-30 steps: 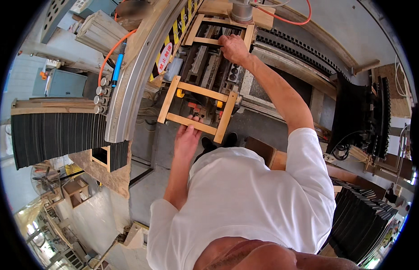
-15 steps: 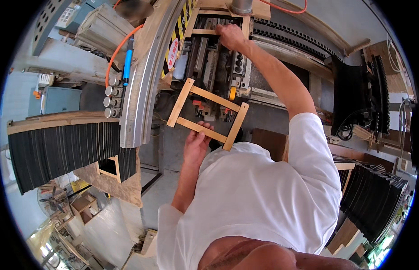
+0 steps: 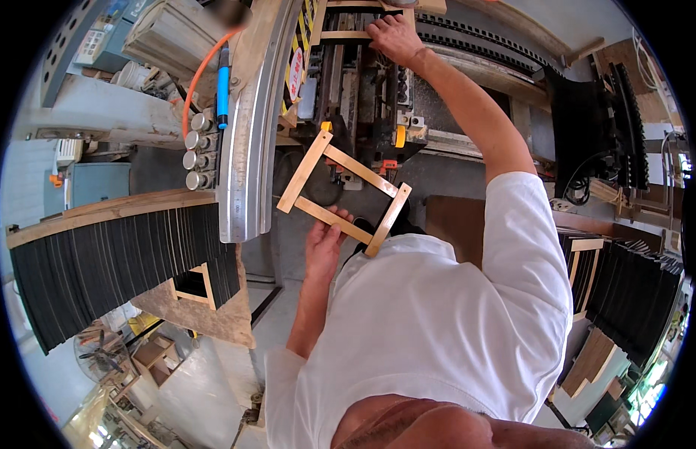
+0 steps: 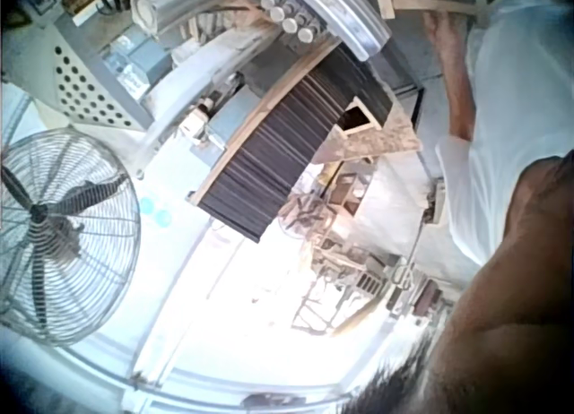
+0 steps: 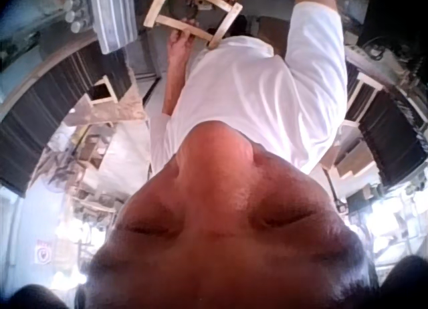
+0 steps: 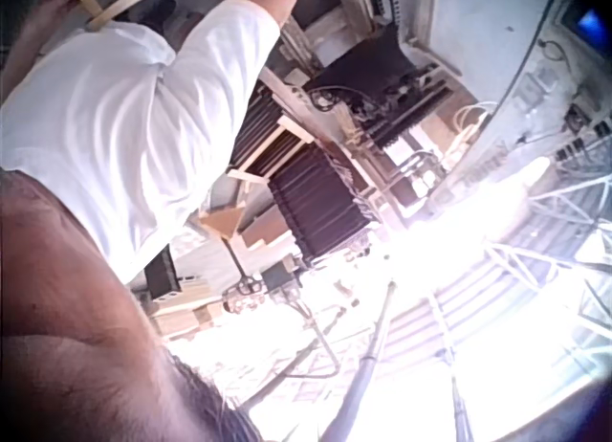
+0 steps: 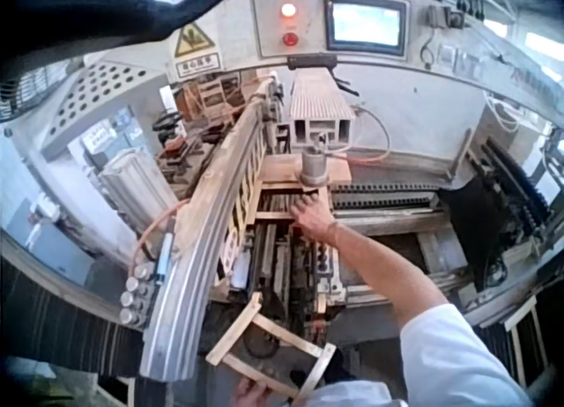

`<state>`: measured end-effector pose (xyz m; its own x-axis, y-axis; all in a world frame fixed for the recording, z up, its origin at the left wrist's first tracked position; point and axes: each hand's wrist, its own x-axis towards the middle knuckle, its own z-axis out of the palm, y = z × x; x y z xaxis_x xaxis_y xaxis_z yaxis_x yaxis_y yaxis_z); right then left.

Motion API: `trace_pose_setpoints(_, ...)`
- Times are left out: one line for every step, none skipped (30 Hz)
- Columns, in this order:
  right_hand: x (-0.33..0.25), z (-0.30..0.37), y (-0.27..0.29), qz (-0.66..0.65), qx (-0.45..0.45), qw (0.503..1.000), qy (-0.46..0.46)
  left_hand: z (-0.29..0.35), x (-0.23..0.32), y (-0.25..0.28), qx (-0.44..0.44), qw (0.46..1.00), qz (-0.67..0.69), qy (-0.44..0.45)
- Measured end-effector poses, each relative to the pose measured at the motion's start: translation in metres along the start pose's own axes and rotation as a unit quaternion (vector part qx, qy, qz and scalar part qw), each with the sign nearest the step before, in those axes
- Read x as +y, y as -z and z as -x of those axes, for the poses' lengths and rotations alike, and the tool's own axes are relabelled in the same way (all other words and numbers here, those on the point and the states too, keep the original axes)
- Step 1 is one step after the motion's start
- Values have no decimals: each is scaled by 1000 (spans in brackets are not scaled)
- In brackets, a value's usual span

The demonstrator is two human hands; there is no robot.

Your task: The person repeatedly picks up small wooden frames from a workbench, places them into a jig on a woodworking machine, and then removes them to place them back on the bench. This cycle is performed multiple times throughout the clip.

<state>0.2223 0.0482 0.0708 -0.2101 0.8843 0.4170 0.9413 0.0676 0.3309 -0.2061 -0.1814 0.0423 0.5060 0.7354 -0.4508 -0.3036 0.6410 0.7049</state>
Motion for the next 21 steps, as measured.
trace_pose_setpoints(-1, -1, 2, 10, 4, 1000, 7, 2, 0, 2, 7, 1000, -1, 1)
trace_pose_setpoints(-1, -2, 3, 20, 8, 1000, 14, 5, -1, 4, 14, 1000, -2, 2)
trace_pose_setpoints(-2, -2, 5, 30, 12, 999, 21, 7, -3, 8, 16, 1000, -1, -5)
trace_pose_setpoints(-2, -4, 6, 38, 11, 999, 27, 9, -6, 10, 17, 1000, 1, -14)
trace_pose_setpoints(-3, -4, 7, 45, 9, 998, 34, 11, -8, 11, 19, 1000, 4, -23)
trace_pose_setpoints(-4, -6, 8, 53, 7, 998, 41, 13, -10, 12, 32, 999, 5, -27)
trace_pose_setpoints(-2, -5, 7, 56, 21, 997, 48, 15, -10, 11, 43, 999, 6, -30)
trace_pose_setpoints(-1, -4, 5, 53, 28, 997, 50, 16, -10, 10, 55, 998, 7, -34)
trace_pose_setpoints(1, -3, 3, 50, 36, 997, 51, 17, -11, 9, 64, 997, 7, -37)
trace_pose_setpoints(0, -4, 6, 44, 45, 997, 54, 19, -13, 9, 78, 996, 6, -40)
trace_pose_setpoints(0, -6, 8, 38, 38, 997, 55, 21, -16, 8, 91, 995, 6, -43)
trace_pose_setpoints(-2, -6, 10, 37, 32, 997, 57, 24, -21, 9, 98, 994, 11, -46)
trace_pose_setpoints(-2, -5, 10, 37, 27, 997, 57, 25, -26, 10, 104, 993, 15, -48)
trace_pose_setpoints(-2, -5, 10, 37, 21, 997, 58, 26, -31, 10, 110, 993, 20, -50)
trace_pose_setpoints(0, -7, 9, 28, 48, 996, 65, 25, -35, 10, 114, 992, 22, -53)
trace_pose_setpoints(1, -6, 8, 21, 50, 996, 66, 26, -39, 9, 119, 991, 25, -56)
trace_pose_setpoints(2, -5, 7, 15, 53, 996, 67, 26, -43, 7, 125, 990, 28, -59)
trace_pose_setpoints(4, -5, 6, 8, 55, 996, 68, 26, -48, 5, 133, 989, 30, -61)
trace_pose_setpoints(4, -4, 7, 6, 48, 997, 65, 26, -51, 2, 142, 988, 32, -60)
trace_pose_setpoints(4, -4, 8, 4, 40, 997, 61, 27, -54, -1, 151, 986, 33, -60)
trace_pose_setpoints(4, -4, 9, 3, 32, 998, 57, 27, -56, -1, 163, 984, 30, -57)
